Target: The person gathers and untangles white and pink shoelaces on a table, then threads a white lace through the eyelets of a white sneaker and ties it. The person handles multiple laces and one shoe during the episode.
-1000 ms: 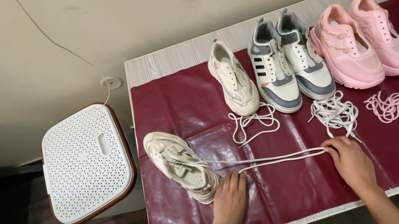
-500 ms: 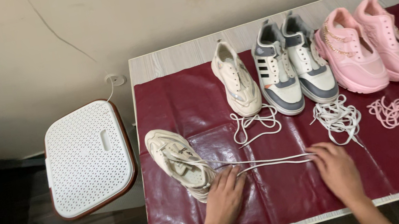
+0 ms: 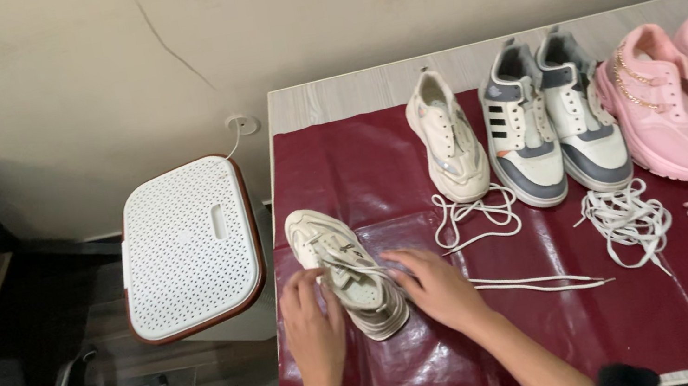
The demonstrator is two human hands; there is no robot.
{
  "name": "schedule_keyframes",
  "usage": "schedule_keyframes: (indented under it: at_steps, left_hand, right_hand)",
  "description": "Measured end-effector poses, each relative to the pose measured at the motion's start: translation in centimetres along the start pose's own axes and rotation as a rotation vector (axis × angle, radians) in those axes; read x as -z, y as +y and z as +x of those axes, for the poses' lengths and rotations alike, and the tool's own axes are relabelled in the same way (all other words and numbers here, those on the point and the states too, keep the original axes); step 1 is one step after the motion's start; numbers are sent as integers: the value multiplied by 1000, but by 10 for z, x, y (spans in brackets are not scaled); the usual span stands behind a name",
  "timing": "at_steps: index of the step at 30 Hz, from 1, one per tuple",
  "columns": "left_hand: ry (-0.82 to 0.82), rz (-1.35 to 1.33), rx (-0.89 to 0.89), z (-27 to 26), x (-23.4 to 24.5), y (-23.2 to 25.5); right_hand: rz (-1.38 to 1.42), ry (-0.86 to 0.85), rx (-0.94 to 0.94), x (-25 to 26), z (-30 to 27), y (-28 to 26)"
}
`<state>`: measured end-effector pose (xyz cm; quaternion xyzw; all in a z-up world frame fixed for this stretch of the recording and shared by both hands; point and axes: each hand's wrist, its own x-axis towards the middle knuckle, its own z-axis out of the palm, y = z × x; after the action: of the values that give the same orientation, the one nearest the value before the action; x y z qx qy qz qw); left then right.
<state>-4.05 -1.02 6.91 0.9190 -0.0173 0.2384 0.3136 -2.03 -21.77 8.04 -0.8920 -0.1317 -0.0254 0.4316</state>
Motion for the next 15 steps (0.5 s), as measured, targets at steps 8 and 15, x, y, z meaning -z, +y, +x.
schedule_keyframes:
  at_steps: [8, 15]
  left_hand:
    - [-132, -253, 268, 7, -11, 4]
    - [-265, -242, 470, 4, -19, 0]
  right_hand:
    - [-132, -46, -203, -22, 17, -13]
    - [-275, -52, -139, -20, 21, -8]
